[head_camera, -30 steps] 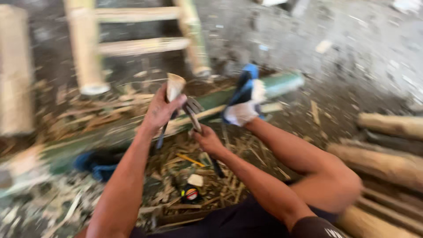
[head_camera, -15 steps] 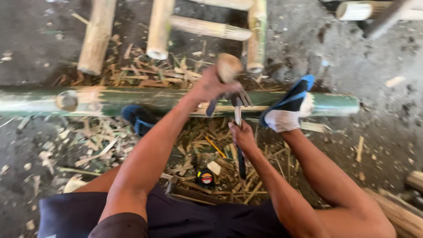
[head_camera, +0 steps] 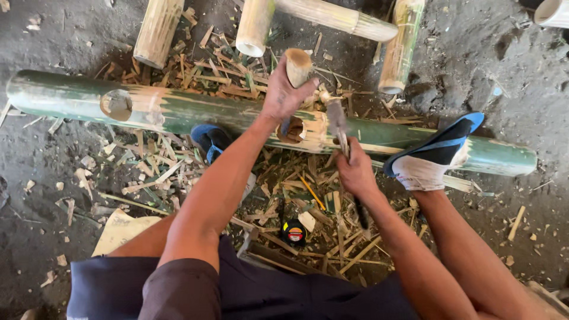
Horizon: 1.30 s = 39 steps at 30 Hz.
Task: The person carves a hole into a large bamboo pole using a chisel and hammer, then fits a smaller bamboo piece into the hole. The person repeatedly checks the fit and continues to refine the hole.
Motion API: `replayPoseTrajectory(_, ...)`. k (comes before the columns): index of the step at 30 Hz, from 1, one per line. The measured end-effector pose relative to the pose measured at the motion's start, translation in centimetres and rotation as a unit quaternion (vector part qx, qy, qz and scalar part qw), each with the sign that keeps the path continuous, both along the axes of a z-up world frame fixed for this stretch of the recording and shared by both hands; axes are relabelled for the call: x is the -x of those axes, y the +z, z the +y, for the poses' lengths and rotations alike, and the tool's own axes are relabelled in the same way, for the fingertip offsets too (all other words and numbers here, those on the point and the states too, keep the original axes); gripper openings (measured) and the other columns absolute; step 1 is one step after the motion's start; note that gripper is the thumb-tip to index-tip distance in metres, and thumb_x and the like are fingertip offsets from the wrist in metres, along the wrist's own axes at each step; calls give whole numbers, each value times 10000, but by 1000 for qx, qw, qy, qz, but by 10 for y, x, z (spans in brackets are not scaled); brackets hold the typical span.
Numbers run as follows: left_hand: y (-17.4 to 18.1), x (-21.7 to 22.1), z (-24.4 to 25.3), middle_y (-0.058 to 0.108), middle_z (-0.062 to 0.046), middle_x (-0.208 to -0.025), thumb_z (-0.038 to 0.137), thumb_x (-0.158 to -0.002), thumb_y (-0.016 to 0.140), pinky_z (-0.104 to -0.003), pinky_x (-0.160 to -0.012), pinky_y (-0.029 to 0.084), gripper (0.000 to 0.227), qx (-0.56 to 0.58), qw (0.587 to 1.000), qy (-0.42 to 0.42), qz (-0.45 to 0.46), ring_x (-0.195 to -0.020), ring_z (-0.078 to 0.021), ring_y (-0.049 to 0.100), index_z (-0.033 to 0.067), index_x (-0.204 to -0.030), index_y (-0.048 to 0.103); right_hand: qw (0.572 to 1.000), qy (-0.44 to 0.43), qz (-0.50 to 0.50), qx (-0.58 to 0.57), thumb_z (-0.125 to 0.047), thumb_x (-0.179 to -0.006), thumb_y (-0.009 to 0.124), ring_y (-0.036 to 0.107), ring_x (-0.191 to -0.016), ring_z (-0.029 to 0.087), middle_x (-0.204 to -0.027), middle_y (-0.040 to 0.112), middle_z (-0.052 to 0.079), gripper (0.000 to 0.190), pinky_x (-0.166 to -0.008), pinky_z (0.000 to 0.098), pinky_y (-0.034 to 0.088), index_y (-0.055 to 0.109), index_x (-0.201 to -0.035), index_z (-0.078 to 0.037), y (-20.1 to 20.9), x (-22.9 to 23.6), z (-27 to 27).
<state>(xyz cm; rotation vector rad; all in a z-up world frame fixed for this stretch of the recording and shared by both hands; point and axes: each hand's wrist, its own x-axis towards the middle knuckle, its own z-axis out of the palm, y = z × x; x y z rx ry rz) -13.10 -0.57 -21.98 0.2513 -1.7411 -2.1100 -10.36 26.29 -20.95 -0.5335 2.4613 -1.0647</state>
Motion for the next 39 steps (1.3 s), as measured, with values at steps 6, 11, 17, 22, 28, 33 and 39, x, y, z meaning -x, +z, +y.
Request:
replayPoseTrajectory(6,-1,-3,-3,711,-137,-1169,165,-819,809,-345,-988,551,606,132,990,2,-47,-1089,-199,674,-27,-1325,538,999,30,22,12,-112,-973,574,646,-597,269,-773,644,155,184,-508,405,504,488,-1110,-23,43,18,-27)
replayPoseTrajectory(11,4,-6,-11,719,-147,-1180,234,-791,803,-362,-1021,536,629,188,979,-1,-80,-1108,-235,690,-38,-1302,557,996,45,60,43,-76,-1028,581,609,-572,271,-789,623,170,128,-451,399,474,491,-1098,-18,73,45,-33)
replayPoseTrajectory(17,4,-7,-6,718,-150,-1229,244,-796,864,-395,-1071,515,680,186,979,-76,-41,-1172,-238,679,-21,-1330,537,974,140,181,-1,-7,-986,578,668,-588,289,-756,646,171,189,-494,396,535,473,-1140,23,101,53,-55)
replayPoseTrajectory(22,-1,-17,-1,703,-110,-1155,222,-791,869,-359,-928,593,644,110,993,-39,-34,-1035,-195,687,18,-1311,548,969,157,188,-35,-24,-936,606,655,-535,357,-656,637,193,300,-458,469,506,480,-1201,39,115,57,-62)
replayPoseTrajectory(28,-6,-22,-2,735,-115,-1166,263,-830,829,-341,-956,604,626,173,983,-36,-51,-1042,-204,723,16,-1337,558,975,133,172,-42,-32,-939,574,674,-523,348,-679,654,195,305,-466,451,521,466,-1221,13,113,51,-60)
replayPoseTrajectory(33,3,-10,-2,728,-118,-1141,335,-799,826,-343,-958,607,698,232,970,-37,-68,-1022,-221,738,11,-1339,526,981,128,137,-42,-17,-926,609,673,-543,379,-677,648,216,253,-488,492,546,469,-1133,23,117,45,-64)
replayPoseTrajectory(39,6,-15,1,770,-136,-1145,289,-805,849,-367,-956,598,612,166,984,-30,-53,-1056,-237,749,-5,-1280,600,968,102,228,-13,-1,-938,603,676,-620,425,-716,643,235,261,-520,519,521,489,-1171,26,140,53,-45)
